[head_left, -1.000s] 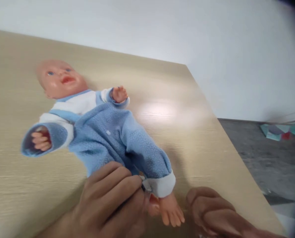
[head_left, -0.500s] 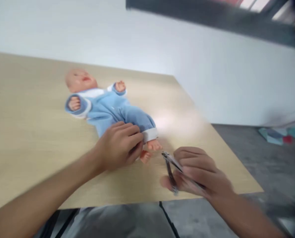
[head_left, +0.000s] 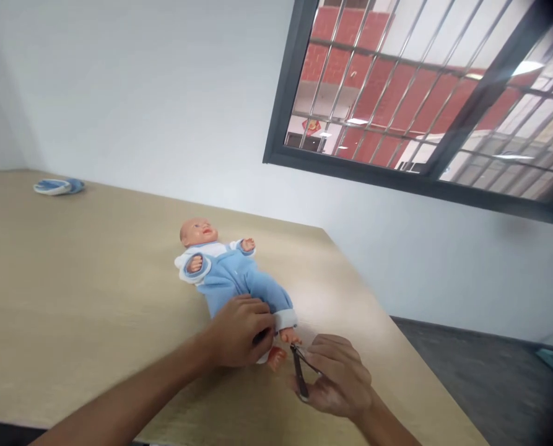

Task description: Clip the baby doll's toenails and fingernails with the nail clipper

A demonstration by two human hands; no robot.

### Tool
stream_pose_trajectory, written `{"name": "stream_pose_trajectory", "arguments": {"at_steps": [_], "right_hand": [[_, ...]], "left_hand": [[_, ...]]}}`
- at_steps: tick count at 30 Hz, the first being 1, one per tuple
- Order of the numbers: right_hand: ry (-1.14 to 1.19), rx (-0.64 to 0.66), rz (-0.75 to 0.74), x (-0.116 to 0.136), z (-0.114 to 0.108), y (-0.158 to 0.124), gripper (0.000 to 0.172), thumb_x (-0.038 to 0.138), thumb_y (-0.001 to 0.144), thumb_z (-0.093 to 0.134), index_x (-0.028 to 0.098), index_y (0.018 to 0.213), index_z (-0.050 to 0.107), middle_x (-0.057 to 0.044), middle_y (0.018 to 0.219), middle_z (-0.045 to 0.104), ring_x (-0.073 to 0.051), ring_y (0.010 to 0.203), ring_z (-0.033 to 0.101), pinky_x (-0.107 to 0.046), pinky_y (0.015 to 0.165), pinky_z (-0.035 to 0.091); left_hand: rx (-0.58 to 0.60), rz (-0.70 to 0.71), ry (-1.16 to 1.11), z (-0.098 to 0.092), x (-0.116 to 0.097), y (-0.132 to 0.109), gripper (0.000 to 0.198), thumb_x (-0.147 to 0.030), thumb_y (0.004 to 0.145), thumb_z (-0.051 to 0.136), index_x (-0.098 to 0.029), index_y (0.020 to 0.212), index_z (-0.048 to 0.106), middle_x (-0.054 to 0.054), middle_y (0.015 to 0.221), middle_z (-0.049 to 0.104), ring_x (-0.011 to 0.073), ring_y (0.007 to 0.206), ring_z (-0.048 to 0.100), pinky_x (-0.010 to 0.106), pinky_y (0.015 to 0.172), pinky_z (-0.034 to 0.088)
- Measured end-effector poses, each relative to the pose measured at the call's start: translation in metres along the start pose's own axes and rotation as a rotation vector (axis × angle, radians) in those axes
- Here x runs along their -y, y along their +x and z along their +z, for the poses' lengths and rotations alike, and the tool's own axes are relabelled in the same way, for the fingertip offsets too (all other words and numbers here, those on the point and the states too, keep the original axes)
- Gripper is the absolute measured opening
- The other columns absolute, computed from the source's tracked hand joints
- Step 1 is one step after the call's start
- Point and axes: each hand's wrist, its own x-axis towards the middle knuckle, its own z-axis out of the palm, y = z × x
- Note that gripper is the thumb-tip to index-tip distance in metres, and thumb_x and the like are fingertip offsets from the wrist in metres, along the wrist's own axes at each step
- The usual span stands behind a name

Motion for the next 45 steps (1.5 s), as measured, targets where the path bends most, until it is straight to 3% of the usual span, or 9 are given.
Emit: {"name": "stream_pose_trajectory", "arguments": {"at_steps": [6,17,23,29,33,39,45], "right_hand": [[0.01,0.081,-0.008,-0.006,-0.002,0.0,0.019,0.031,0.097,0.066,0.013,0.093,0.063,0.0,0.085,0.066,-0.012,0.07,0.064,-0.026,0.063,0.058],[0.014,0.158,-0.002,-0.008,-0.002,-0.005,0.027,0.039,0.098,0.065,0.013,0.09,0.062,0.001,0.075,0.065,-0.011,0.064,0.064,-0.025,0.06,0.057],[0.02,0.196,-0.004,-0.008,-0.006,-0.004,0.025,0.038,0.095,0.068,0.014,0.093,0.06,-0.002,0.069,0.069,-0.014,0.06,0.067,-0.028,0.056,0.059],[0.016,0.194,-0.013,-0.009,-0.006,-0.008,0.024,0.037,0.094,0.069,0.015,0.097,0.061,-0.005,0.072,0.073,-0.017,0.062,0.071,-0.031,0.059,0.062],[0.002,0.184,-0.017,-0.01,-0.004,-0.013,0.032,0.046,0.09,0.073,0.017,0.097,0.062,-0.005,0.071,0.073,-0.018,0.062,0.071,-0.032,0.06,0.064],[-0.001,0.226,-0.044,-0.009,-0.005,-0.006,0.026,0.038,0.09,0.074,0.016,0.095,0.06,-0.004,0.068,0.072,-0.018,0.057,0.07,-0.031,0.056,0.062],[0.039,0.231,-0.053,-0.01,-0.004,-0.005,0.024,0.033,0.092,0.073,0.013,0.094,0.061,-0.005,0.069,0.071,-0.018,0.062,0.071,-0.031,0.064,0.063]], "left_hand": [[0.027,-0.034,-0.059,-0.004,0.003,0.0,0.017,-0.022,0.091,0.054,-0.017,0.075,0.059,0.001,0.071,0.059,0.0155,0.067,0.055,0.031,0.064,0.037],[-0.002,-0.022,-0.106,-0.004,0.003,-0.001,0.02,-0.022,0.092,0.052,-0.017,0.073,0.059,0.001,0.07,0.058,0.0163,0.067,0.053,0.034,0.064,0.034],[-0.066,0.01,-0.156,-0.003,-0.002,-0.002,0.01,-0.02,0.089,0.054,-0.016,0.086,0.063,0.004,0.079,0.064,0.0187,0.074,0.056,0.035,0.068,0.039],[-0.127,0.034,-0.217,-0.001,-0.006,-0.003,0.014,-0.026,0.09,0.057,-0.015,0.097,0.061,0.004,0.086,0.066,0.0184,0.079,0.059,0.033,0.074,0.045],[-0.129,0.03,-0.234,0.0,-0.006,-0.003,0.011,-0.024,0.093,0.054,-0.016,0.096,0.06,0.004,0.084,0.065,0.0175,0.078,0.058,0.031,0.073,0.045],[-0.104,0.042,-0.246,-0.001,-0.004,-0.003,0.011,-0.023,0.093,0.053,-0.015,0.096,0.06,0.004,0.086,0.064,0.0182,0.078,0.057,0.032,0.073,0.046],[-0.091,0.051,-0.248,-0.003,-0.004,-0.004,0.013,-0.023,0.094,0.051,-0.015,0.099,0.061,0.004,0.086,0.063,0.0186,0.077,0.057,0.033,0.072,0.045]]}}
